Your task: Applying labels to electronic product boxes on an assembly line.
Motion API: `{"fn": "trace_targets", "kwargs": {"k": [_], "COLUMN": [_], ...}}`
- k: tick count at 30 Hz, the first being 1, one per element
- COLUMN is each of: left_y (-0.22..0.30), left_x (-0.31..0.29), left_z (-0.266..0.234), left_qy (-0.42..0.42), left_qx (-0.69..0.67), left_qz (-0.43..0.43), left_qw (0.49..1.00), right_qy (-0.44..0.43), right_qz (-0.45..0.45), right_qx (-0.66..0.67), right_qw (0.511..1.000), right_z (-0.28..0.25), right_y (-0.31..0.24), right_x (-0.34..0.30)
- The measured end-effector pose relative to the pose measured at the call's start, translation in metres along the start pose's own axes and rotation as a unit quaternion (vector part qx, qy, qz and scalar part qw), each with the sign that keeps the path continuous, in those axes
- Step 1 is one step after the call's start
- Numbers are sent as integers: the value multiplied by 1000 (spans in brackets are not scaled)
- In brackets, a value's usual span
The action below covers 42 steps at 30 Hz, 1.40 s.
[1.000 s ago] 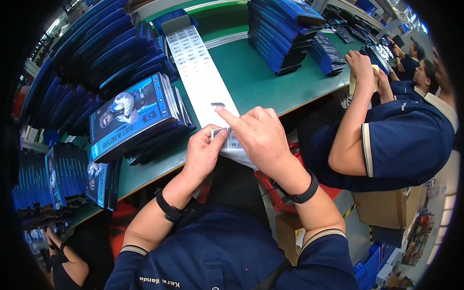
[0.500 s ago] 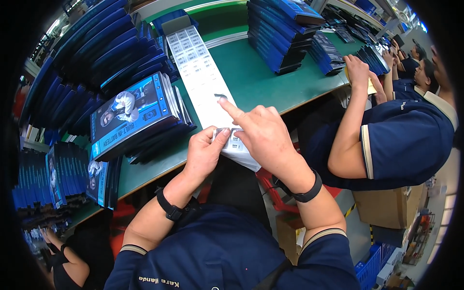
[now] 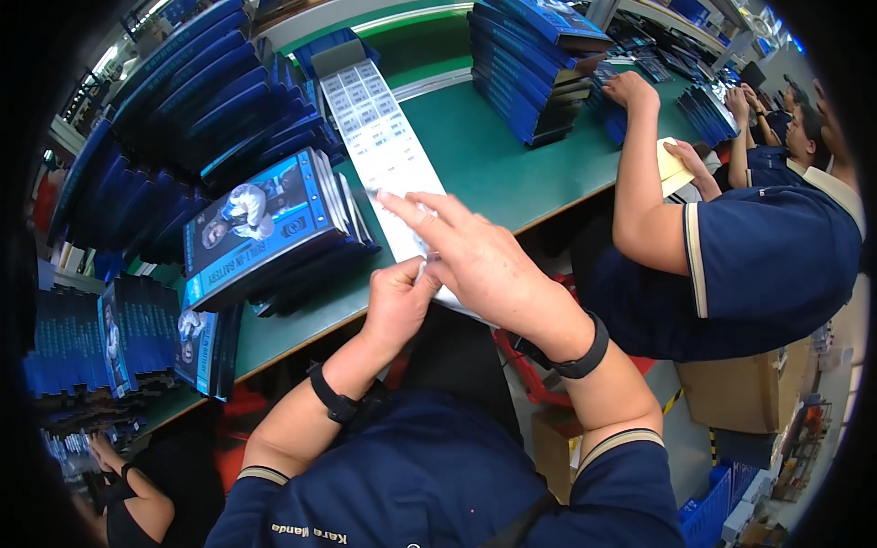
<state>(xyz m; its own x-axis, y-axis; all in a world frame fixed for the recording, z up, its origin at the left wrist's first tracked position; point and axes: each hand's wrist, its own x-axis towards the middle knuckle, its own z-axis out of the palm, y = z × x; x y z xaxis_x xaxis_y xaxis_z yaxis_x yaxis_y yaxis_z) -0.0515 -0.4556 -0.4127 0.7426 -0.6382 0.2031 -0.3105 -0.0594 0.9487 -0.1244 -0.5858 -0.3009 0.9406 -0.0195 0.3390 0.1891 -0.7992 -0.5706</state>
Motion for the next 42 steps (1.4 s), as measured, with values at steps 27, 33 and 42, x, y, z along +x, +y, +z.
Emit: {"fn": "trace_targets", "kwargs": {"k": [27, 33, 42], "left_y": [151, 142, 127], "left_x": [-7, 29, 40], "left_z": [-166, -171, -167], "left_qy": [-23, -12, -89], "left_qx": [303, 375, 468], "left_qz": [109, 191, 156], "left_qw": [946, 907, 865], "right_qy": [174, 147, 151], "right_qz": [44, 60, 53], "right_qx": [394, 352, 311], "right_qw": [902, 922, 937], "right_z": [19, 20, 26], "right_y": [-10, -15, -12], "right_x": [93, 97, 95]}}
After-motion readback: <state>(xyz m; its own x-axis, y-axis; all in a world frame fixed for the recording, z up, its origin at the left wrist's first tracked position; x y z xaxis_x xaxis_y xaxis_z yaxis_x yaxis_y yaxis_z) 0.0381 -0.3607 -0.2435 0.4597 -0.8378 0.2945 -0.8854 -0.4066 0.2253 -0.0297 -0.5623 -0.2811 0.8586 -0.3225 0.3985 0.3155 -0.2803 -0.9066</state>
